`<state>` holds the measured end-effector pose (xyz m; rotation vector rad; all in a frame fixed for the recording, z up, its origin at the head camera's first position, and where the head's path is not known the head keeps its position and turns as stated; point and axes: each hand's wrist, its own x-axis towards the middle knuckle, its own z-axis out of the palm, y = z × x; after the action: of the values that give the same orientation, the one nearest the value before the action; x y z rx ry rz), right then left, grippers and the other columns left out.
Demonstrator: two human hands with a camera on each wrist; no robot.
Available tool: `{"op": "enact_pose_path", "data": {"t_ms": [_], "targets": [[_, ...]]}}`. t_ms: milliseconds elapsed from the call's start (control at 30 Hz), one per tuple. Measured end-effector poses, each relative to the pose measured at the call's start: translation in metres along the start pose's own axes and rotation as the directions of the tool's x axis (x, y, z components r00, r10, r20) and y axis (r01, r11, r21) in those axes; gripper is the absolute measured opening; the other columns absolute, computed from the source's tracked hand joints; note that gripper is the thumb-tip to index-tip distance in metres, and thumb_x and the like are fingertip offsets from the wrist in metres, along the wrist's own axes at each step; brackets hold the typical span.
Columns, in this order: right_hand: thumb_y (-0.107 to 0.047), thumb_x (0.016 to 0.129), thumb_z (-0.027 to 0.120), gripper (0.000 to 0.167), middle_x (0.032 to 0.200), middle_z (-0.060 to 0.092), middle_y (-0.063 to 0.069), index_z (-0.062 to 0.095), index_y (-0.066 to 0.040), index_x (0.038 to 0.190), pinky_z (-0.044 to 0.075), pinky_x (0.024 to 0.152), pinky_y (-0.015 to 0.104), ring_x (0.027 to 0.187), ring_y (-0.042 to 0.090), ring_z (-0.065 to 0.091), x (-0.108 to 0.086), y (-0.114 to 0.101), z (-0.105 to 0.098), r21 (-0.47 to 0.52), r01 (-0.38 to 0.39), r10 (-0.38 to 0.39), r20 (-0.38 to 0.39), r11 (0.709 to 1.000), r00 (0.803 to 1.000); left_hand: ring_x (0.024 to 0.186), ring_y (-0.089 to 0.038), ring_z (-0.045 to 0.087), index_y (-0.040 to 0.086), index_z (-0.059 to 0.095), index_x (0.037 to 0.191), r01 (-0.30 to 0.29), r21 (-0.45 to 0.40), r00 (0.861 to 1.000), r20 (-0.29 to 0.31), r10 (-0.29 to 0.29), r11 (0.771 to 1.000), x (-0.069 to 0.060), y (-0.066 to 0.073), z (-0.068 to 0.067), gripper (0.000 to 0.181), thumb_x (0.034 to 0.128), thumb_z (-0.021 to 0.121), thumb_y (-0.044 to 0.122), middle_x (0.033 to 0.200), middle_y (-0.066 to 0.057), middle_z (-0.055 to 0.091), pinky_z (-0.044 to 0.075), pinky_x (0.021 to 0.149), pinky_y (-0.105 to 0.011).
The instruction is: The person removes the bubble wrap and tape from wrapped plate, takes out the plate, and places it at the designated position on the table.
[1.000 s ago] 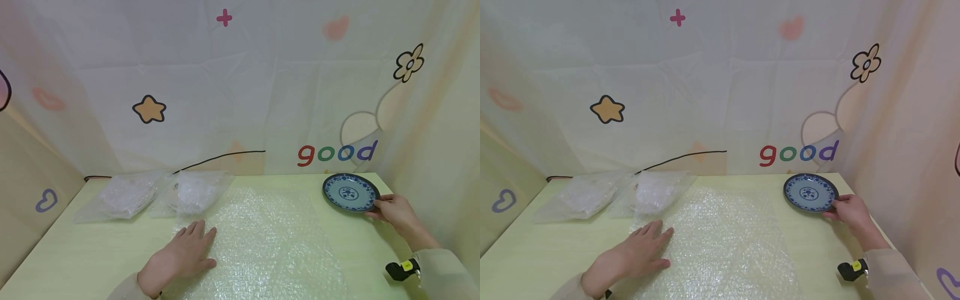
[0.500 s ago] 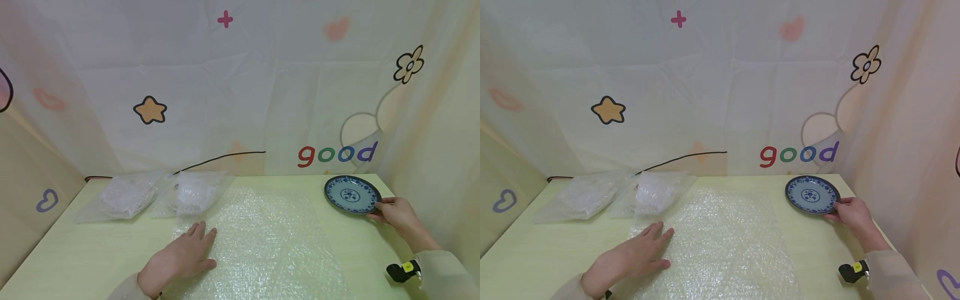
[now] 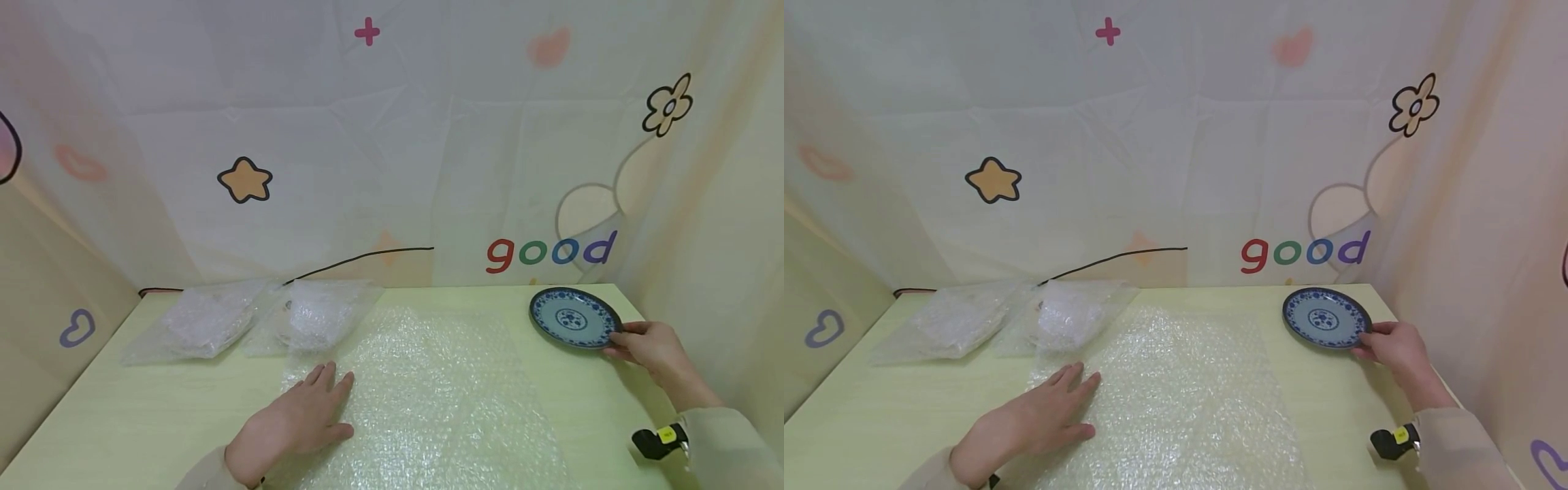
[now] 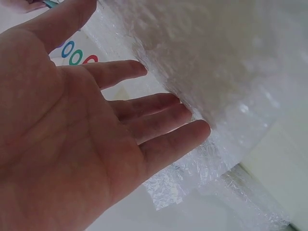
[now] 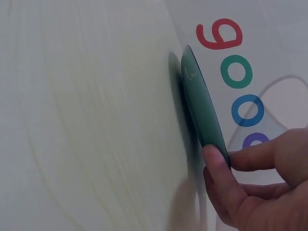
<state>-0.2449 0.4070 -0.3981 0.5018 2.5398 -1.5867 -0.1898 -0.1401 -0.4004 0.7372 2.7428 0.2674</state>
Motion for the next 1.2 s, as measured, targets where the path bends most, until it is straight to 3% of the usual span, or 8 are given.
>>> {"op": "enact_pose_path", "data": {"t_ms": [333, 467, 600, 667, 833, 933, 1033, 1200], "targets": [[-0.006, 0.100, 0.063, 0.068, 0.122, 0.048, 0.044, 0.021, 0.030, 0.141, 0.055, 0.069, 0.017, 0.077, 0.008, 0.066, 0.001, 0.005, 0.000, -0.126, 0.051, -0.057, -0.041, 0.991, 0.998, 0.148, -0.048, 0.026, 0.001, 0.039, 0.156, 0.003, 0.006, 1.000, -0.004, -0.003, 1.000, -0.001, 0.001, -0.001, 0.078, 0.0973, 0.071, 0.042, 0.160, -0.034, 0.025, 0.033, 0.114, -0.060], [-0.011, 0.098, 0.067, 0.069, 0.129, 0.044, 0.046, 0.028, 0.029, 0.139, 0.048, 0.067, 0.013, 0.094, 0.024, 0.063, 0.001, 0.006, -0.001, -0.207, 0.065, -0.079, -0.061, 0.976, 0.995, 0.148, -0.048, 0.026, 0.000, 0.039, 0.156, 0.003, 0.008, 1.000, -0.005, -0.003, 1.000, -0.001, 0.001, -0.001, 0.078, 0.0976, 0.070, 0.042, 0.160, -0.034, 0.024, 0.033, 0.114, -0.059], [-0.015, 0.099, 0.067, 0.070, 0.135, 0.038, 0.047, 0.030, 0.028, 0.140, 0.050, 0.083, 0.029, 0.114, 0.047, 0.049, 0.001, 0.008, -0.001, -0.242, 0.065, -0.081, -0.055, 0.968, 0.995, 0.148, -0.048, 0.026, 0.000, 0.039, 0.156, 0.000, 0.004, 1.000, -0.006, 0.000, 1.000, -0.001, 0.001, 0.000, 0.078, 0.0976, 0.070, 0.042, 0.160, -0.034, 0.025, 0.033, 0.114, -0.059], [-0.015, 0.099, 0.066, 0.070, 0.136, 0.037, 0.047, 0.029, 0.028, 0.140, 0.049, 0.085, 0.033, 0.117, 0.051, 0.045, 0.000, 0.008, 0.000, -0.255, 0.072, -0.087, -0.050, 0.964, 0.995, 0.148, -0.048, 0.026, 0.000, 0.039, 0.156, -0.001, 0.005, 1.000, -0.007, 0.001, 1.000, -0.001, 0.001, 0.000, 0.078, 0.0975, 0.071, 0.042, 0.160, -0.035, 0.025, 0.033, 0.114, -0.059], [-0.013, 0.099, 0.064, 0.069, 0.136, 0.037, 0.048, 0.027, 0.027, 0.141, 0.053, 0.074, 0.022, 0.113, 0.051, 0.052, -0.001, 0.007, 0.002, -0.288, 0.108, -0.129, -0.054, 0.952, 0.990, 0.148, -0.049, 0.026, 0.000, 0.039, 0.156, 0.000, 0.011, 1.000, -0.004, 0.000, 1.000, -0.001, 0.001, 0.000, 0.078, 0.0974, 0.071, 0.042, 0.160, -0.035, 0.025, 0.034, 0.114, -0.059], [-0.017, 0.099, 0.063, 0.071, 0.138, 0.033, 0.048, 0.027, 0.025, 0.142, 0.055, 0.089, 0.042, 0.117, 0.056, 0.048, -0.002, 0.005, 0.004, -0.317, 0.118, -0.147, -0.070, 0.941, 0.987, 0.148, -0.048, 0.026, 0.000, 0.039, 0.156, 0.003, 0.012, 1.000, -0.001, -0.003, 1.000, 0.000, 0.001, -0.001, 0.078, 0.0977, 0.070, 0.042, 0.160, -0.034, 0.025, 0.033, 0.114, -0.059], [-0.021, 0.100, 0.063, 0.071, 0.142, 0.027, 0.049, 0.028, 0.022, 0.144, 0.042, 0.101, 0.066, 0.124, 0.061, 0.037, -0.003, 0.002, 0.008, -0.356, 0.128, -0.168, -0.085, 0.926, 0.982, 0.148, -0.048, 0.025, 0.000, 0.038, 0.156, 0.004, 0.012, 1.000, 0.001, -0.004, 1.000, 0.000, 0.002, -0.001, 0.078, 0.0979, 0.070, 0.042, 0.160, -0.034, 0.024, 0.033, 0.114, -0.060], [-0.020, 0.097, 0.068, 0.068, 0.141, 0.030, 0.050, 0.035, 0.022, 0.140, 0.038, 0.101, 0.071, 0.124, 0.063, 0.037, -0.009, -0.008, 0.018, -0.416, 0.202, -0.264, -0.095, 0.886, 0.960, 0.148, -0.049, 0.026, 0.000, 0.039, 0.156, 0.003, 0.017, 1.000, 0.000, -0.003, 1.000, 0.000, 0.001, -0.001, 0.079, 0.0976, 0.070, 0.042, 0.160, -0.034, 0.025, 0.034, 0.113, -0.060]]}}
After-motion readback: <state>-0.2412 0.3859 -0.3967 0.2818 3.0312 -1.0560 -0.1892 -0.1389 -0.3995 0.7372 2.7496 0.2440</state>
